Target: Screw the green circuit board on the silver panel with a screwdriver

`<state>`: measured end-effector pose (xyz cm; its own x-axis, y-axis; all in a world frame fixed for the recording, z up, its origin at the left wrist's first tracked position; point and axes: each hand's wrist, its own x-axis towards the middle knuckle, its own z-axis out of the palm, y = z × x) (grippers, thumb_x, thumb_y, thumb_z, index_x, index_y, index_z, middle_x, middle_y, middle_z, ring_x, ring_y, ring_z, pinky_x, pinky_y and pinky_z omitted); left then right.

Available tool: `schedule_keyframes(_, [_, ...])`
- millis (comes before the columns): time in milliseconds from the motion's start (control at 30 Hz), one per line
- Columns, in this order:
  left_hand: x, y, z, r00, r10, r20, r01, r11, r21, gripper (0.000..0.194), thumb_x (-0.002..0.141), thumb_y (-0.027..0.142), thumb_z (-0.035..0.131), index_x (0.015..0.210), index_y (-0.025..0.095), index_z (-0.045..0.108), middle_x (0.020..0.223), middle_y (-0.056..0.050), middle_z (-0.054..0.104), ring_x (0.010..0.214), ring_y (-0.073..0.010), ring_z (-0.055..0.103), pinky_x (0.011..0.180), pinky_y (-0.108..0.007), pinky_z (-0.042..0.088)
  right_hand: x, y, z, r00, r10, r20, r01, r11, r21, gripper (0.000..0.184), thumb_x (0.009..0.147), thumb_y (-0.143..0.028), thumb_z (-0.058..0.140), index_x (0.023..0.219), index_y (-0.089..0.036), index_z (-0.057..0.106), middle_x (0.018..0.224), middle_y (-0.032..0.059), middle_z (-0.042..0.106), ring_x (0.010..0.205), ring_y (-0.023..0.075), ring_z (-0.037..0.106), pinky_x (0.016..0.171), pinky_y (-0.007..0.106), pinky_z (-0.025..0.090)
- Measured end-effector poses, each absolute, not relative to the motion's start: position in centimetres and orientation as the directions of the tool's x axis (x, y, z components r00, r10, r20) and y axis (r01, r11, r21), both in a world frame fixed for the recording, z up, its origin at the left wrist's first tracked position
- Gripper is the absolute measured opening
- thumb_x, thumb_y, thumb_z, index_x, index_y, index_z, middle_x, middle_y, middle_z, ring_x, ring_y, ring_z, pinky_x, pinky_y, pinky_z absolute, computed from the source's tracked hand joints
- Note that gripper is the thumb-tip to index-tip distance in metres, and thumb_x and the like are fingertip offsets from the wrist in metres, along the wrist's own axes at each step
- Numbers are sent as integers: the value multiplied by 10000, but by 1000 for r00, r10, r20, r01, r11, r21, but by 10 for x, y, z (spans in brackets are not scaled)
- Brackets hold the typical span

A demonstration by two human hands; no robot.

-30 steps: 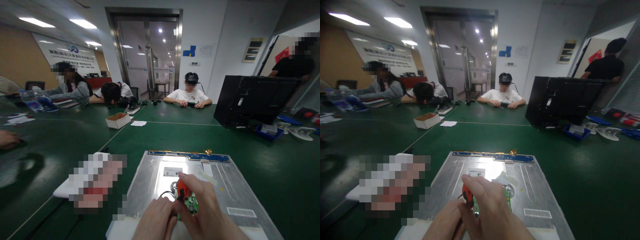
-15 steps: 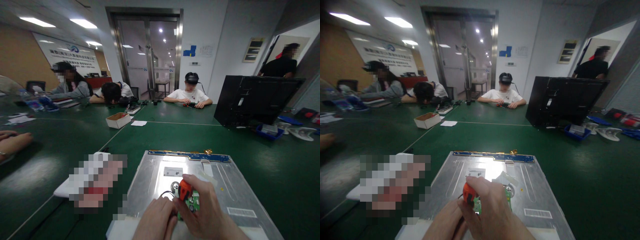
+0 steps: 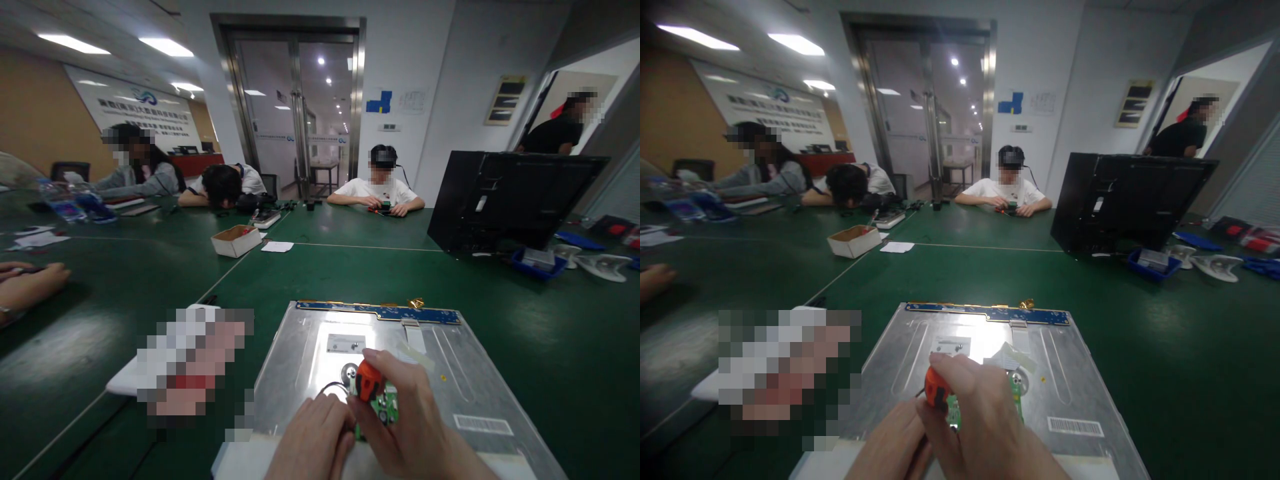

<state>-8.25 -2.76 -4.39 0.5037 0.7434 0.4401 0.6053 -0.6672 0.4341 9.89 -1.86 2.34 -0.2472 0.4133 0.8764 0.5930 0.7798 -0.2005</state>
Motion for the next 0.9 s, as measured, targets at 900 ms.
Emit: schedule_keyframes(900, [-84, -30, -38, 508, 790, 344, 597, -610, 520, 136, 859, 199, 458, 915, 212, 582, 885, -95, 652, 765, -232, 599, 758, -349, 539, 97, -17, 33, -155, 346, 925, 572, 795, -202, 521, 928, -209, 516, 1428, -158, 376, 912, 84, 708, 787, 220, 699, 643, 328, 593])
